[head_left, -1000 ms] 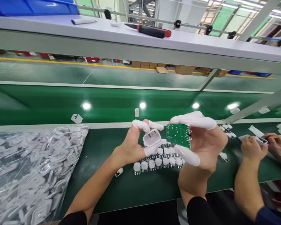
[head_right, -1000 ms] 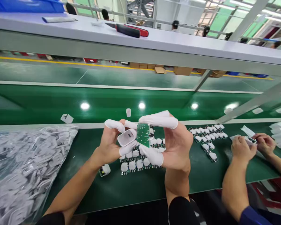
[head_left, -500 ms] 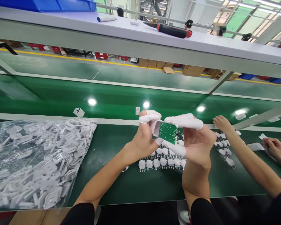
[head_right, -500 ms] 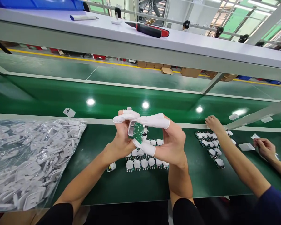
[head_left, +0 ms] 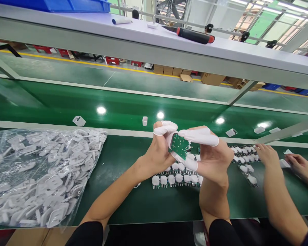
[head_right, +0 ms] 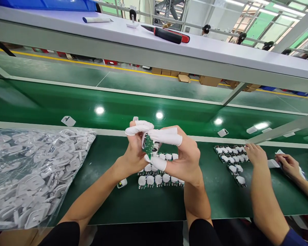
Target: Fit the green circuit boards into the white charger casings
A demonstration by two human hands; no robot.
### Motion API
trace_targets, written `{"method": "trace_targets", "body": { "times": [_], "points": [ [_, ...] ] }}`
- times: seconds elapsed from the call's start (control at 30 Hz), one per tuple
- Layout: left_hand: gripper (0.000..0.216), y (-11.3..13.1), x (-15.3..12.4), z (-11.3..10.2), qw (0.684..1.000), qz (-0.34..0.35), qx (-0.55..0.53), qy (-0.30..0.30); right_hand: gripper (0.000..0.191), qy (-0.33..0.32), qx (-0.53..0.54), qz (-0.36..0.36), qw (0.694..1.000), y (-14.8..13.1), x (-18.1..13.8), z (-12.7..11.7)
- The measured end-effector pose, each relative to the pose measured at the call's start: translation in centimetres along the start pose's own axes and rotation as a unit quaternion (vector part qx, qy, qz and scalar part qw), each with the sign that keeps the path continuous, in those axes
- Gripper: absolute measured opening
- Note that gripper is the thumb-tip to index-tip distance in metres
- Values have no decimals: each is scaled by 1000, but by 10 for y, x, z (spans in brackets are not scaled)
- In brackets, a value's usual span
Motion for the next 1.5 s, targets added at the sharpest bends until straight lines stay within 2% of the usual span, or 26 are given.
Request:
{"method": "trace_targets", "body": {
  "times": [0.13, 0.3, 0.57, 0.77, 0.83, 0.93, 1.03, 1.13, 1.23, 1.33, 1.43, 1.5],
  "points": [
    [72, 0, -1, 1, 1000, 2, 9, -2, 62, 33, 47, -34, 998, -8, 10, -5],
    [68, 0, -1, 2, 1000, -4, 10, -13, 57, 22, 46, -32, 998, -9, 12, -8],
    [64, 1, -2, 3, 1000, -20, 1, -17, 74, -6, -70, -34, 997, -5, 9, -7],
    [59, 2, 2, 4, 999, -37, -38, 0, 67, -4, -69, -46, 997, -17, 18, 0],
    [59, 1, 5, 2, 994, -66, -82, -2, 73, -13, -64, -59, 996, -20, 21, 0],
    [53, -4, 5, 0, 970, -174, -169, -37, 85, -53, -44, -88, 994, -23, 24, -2],
    [48, -5, 2, -1, 920, -282, -264, -67, 86, -97, -70, -117, 986, -24, 22, 2],
    [54, -5, -1, -1, 883, -345, -309, -74, 82, -80, -138, -132, 978, -23, 22, 12],
    [59, -11, -2, -5, 872, -360, -326, -61, 72, -42, -155, -154, 975, -23, 23, 20],
    [60, -17, 0, -9, 858, -334, -383, -76, 67, -1, -135, -168, 977, -23, 23, 20],
    [57, -22, 5, -16, 851, -296, -424, -94, 69, 13, -102, -165, 981, -21, 24, 16],
    [53, -26, 8, -22, 860, -284, -418, -75, 73, 5, -85, -164, 983, -20, 25, 15]
  ]
}}
Point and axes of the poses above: each hand's wrist, its own x-axis towards the middle knuckle, its own z-axis out of the palm, y = z × x, the point moved 6 cm from there along x, towards the middle knuckle, and after that the axes turned 10 degrees about z, right-handed, at the moved point
